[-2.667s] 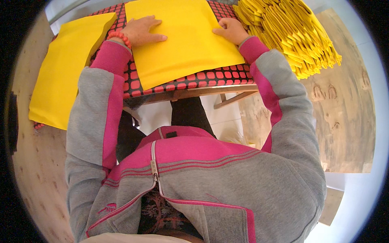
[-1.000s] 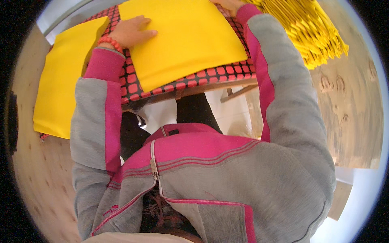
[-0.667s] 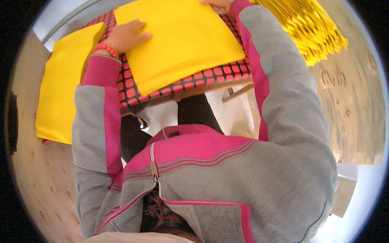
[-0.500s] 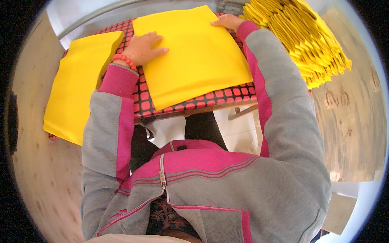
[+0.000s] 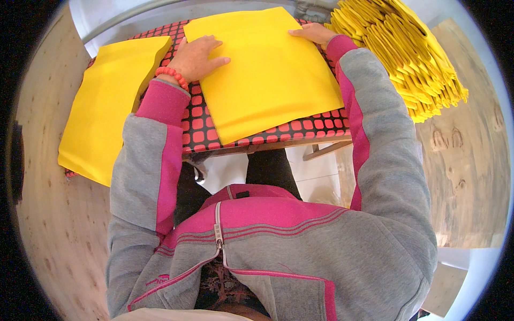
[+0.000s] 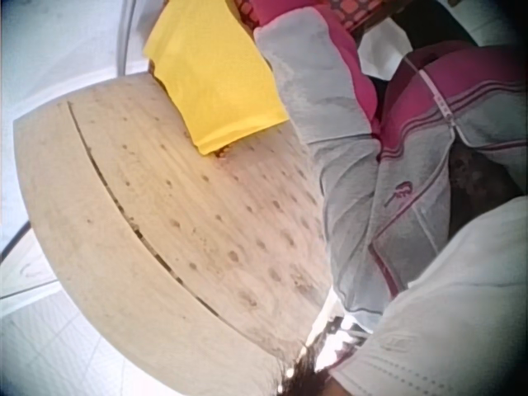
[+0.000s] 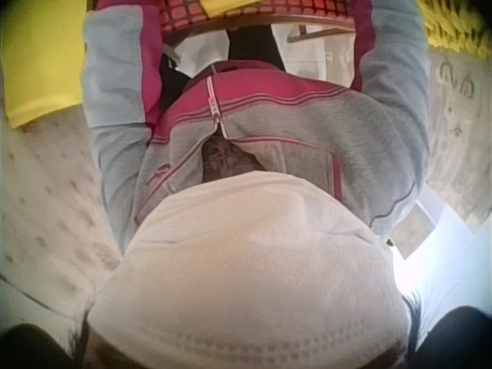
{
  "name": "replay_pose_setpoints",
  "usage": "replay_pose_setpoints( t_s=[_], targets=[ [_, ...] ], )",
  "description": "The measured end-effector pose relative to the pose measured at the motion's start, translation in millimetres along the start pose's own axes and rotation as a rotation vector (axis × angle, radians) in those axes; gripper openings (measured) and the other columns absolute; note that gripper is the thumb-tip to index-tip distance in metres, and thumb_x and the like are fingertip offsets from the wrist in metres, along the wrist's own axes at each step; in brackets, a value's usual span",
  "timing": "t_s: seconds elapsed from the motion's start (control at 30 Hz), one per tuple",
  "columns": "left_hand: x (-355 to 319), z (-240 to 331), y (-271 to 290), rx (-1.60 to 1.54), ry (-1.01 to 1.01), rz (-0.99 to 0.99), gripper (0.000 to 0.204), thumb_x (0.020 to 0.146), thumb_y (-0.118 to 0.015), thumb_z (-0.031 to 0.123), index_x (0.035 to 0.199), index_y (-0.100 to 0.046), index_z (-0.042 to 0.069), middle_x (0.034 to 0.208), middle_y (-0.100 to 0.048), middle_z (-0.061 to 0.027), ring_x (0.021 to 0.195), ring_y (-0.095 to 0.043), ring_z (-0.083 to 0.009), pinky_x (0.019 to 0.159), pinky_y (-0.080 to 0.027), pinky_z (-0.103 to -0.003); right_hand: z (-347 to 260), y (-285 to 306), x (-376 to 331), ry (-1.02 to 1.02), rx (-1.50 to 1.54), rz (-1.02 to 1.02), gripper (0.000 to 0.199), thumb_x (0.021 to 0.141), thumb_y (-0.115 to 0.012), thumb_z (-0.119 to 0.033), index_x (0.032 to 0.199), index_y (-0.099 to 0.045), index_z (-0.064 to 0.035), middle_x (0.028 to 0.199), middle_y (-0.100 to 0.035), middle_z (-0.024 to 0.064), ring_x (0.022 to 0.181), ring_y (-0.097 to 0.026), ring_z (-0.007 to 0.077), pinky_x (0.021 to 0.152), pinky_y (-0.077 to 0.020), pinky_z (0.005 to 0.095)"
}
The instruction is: The person folds yellow paper sheets on a patterned table. They smooth each sheet, fold it in half, then fold the sides inward to form a narrow strip, and place the finished piece on a growing stack.
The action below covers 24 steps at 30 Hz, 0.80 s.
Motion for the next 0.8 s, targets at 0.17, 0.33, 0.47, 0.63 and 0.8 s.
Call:
replay_pose_setpoints(
  t_s=[0.17, 0.33, 0.47, 0.63, 0.8],
  targets=[
    [1.2, -2.2, -5.3, -0.012, -0.010, 0.001, 0.061, 0.094, -0.060, 0.056, 0.133, -0.066, 0.009, 0.139, -0.062, -0.0124, 0.132, -0.055, -0.0302, 0.112, -0.034, -0.051, 6.2, 2.1, 1.1, 0.000, 0.115, -0.098, 0.043, 0.096, -0.072, -0.031, 0.127, -0.066, -0.0013, 0.111, -0.074, 0.0062, 0.090, -0.072, 0.0144, 0.077, -0.0590, 0.0300],
    [0.3, -1.1, -4.6, 0.013, -0.022, 0.005, 0.060, 0.094, -0.061, 0.054, 0.134, -0.065, 0.010, 0.139, -0.062, -0.0119, 0.131, -0.056, -0.0304, 0.111, -0.035, -0.053, 5.2, 3.9, 11.0, 0.017, 0.014, -0.099, 0.042, 0.095, -0.072, -0.029, 0.126, -0.066, -0.0012, 0.109, -0.075, 0.0071, 0.086, -0.073, 0.0154, 0.073, -0.0602, 0.0311],
    [-0.1, -0.2, -1.8, 0.022, 0.009, -0.077, 0.061, 0.093, -0.063, 0.053, 0.137, -0.063, 0.011, 0.143, -0.060, -0.0113, 0.134, -0.054, -0.0297, 0.115, -0.031, -0.059, 11.5, 4.4, 21.9, -0.008, 0.048, -0.043, 0.043, 0.095, -0.072, -0.027, 0.126, -0.065, 0.0014, 0.106, -0.076, 0.0094, 0.082, -0.074, 0.0178, 0.072, -0.0613, 0.0336],
    [0.8, -2.9, -2.2, 0.032, 0.045, -0.065, 0.063, 0.093, -0.063, 0.054, 0.140, -0.060, 0.013, 0.146, -0.058, -0.0108, 0.138, -0.051, -0.0291, 0.119, -0.021, -0.066, 39.2, 18.5, 26.4, -0.182, 0.213, 0.186, 0.041, 0.098, -0.068, -0.024, 0.128, -0.062, 0.0041, 0.107, -0.075, 0.0131, 0.086, -0.075, 0.0219, 0.076, -0.0625, 0.0363],
    [6.4, -17.6, -0.5, 0.104, 0.058, 0.102, 0.067, 0.093, -0.060, 0.060, 0.142, -0.059, 0.013, 0.145, -0.060, -0.0101, 0.136, -0.054, -0.0290, 0.118, -0.020, -0.069, 49.2, 11.9, 7.3, -0.179, 0.396, 0.376, 0.039, 0.102, -0.063, -0.020, 0.132, -0.057, 0.0040, 0.117, -0.073, 0.0150, 0.098, -0.074, 0.0242, 0.086, -0.0628, 0.0357]
  ],
)
Point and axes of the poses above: each hand's wrist, its own x-axis towards the middle knuckle, its own y-axis out of the back of the hand, z = x × y, the point moved 7 cm from there along x, towards the middle knuckle
